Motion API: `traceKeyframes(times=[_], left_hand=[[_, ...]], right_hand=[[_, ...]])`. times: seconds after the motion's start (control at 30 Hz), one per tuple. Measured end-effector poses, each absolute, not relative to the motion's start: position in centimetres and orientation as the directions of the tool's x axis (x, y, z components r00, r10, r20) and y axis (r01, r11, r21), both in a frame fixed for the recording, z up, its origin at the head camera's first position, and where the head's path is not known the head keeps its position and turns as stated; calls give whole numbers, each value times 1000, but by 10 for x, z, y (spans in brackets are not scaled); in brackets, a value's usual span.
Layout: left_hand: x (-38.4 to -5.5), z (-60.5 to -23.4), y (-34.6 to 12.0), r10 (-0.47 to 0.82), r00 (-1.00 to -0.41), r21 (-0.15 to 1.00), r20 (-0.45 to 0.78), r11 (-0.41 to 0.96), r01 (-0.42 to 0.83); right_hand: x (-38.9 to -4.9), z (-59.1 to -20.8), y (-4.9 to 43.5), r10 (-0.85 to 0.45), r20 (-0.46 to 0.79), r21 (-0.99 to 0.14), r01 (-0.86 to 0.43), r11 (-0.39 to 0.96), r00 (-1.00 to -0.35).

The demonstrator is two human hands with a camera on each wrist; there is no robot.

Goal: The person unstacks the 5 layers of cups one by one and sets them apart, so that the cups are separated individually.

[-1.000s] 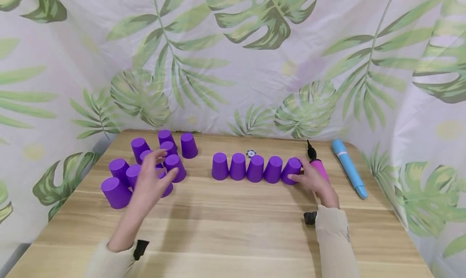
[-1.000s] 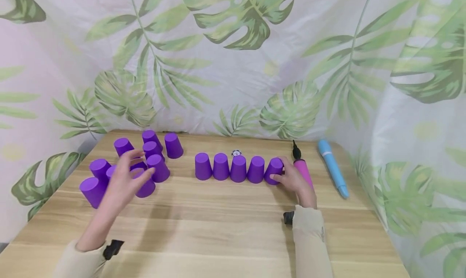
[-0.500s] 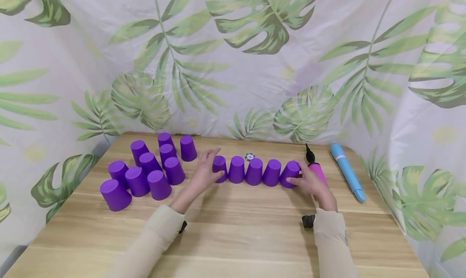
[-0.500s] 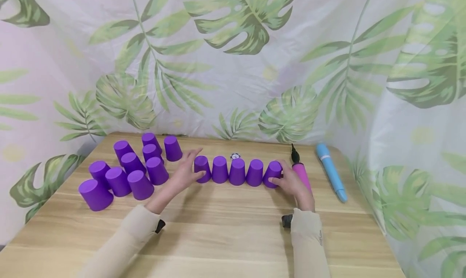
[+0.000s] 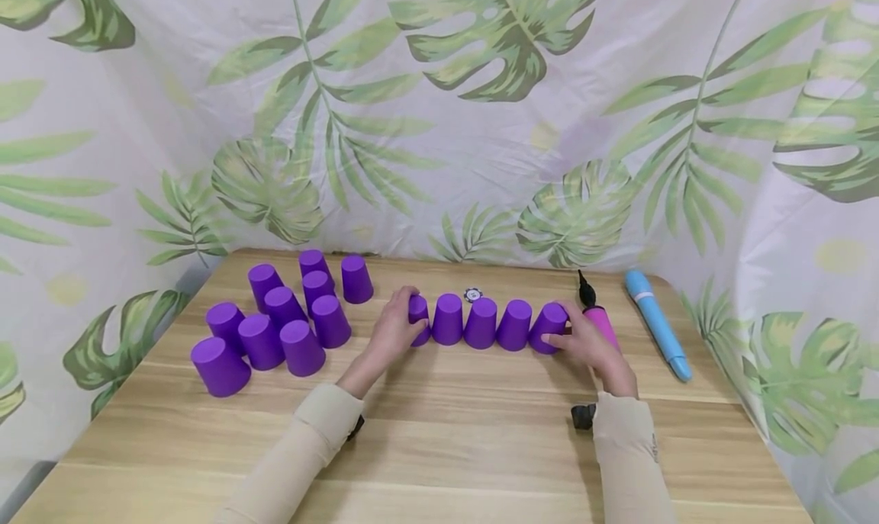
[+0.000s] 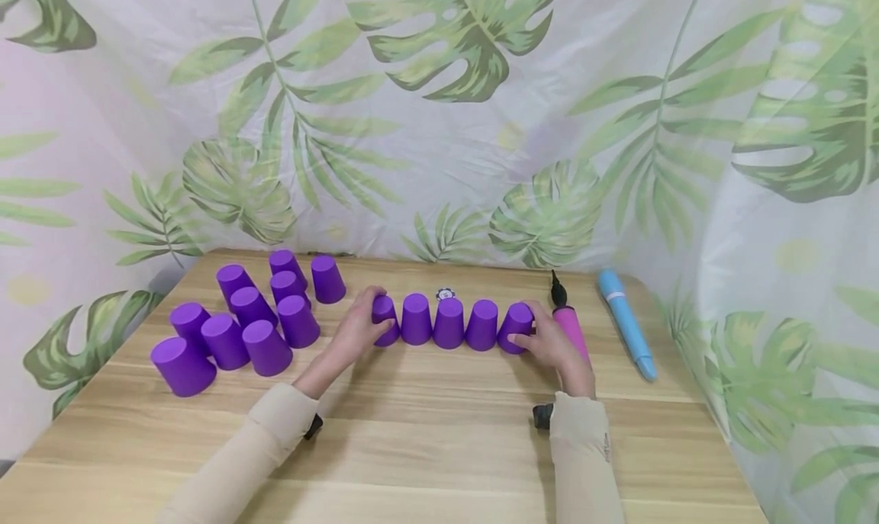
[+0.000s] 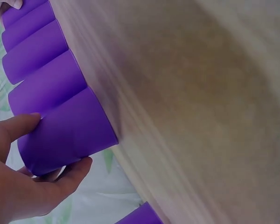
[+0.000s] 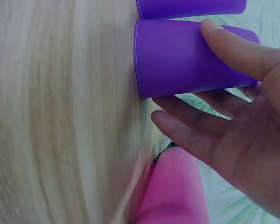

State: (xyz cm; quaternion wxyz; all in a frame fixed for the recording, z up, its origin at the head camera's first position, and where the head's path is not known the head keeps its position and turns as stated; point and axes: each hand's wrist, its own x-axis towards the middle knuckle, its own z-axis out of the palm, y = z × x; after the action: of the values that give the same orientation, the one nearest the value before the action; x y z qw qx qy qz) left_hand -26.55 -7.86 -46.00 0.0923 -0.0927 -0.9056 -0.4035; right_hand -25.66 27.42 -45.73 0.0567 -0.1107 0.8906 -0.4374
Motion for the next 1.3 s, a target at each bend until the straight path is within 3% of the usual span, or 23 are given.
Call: traceKeyframes(times=[0.23,0.73,0.9,1.1,1.3], left_hand=[[-260,-461,-84,53,-985,750,162,643,158],[-194,-428,-106,95,-921,690,378,635,348],[-171,-416,-133,16,-909,709,417,620,336],[-141,-399,-178,-151,-909,736,388,645,206],[-119,-385,-224,-285,-864,724,414,679,123]], right_hand=[[-256,-457,273,-246,3,-788,-154,596,-969],[-256,-459,274,-252,10,-788,-163,593,-968],[-255,-458,274,-252,30,-794,-176,581,-967],[-254,-457,273,-268,17,-789,-177,588,-963],[-254,-458,273,-266,23,-802,-177,570,-964]])
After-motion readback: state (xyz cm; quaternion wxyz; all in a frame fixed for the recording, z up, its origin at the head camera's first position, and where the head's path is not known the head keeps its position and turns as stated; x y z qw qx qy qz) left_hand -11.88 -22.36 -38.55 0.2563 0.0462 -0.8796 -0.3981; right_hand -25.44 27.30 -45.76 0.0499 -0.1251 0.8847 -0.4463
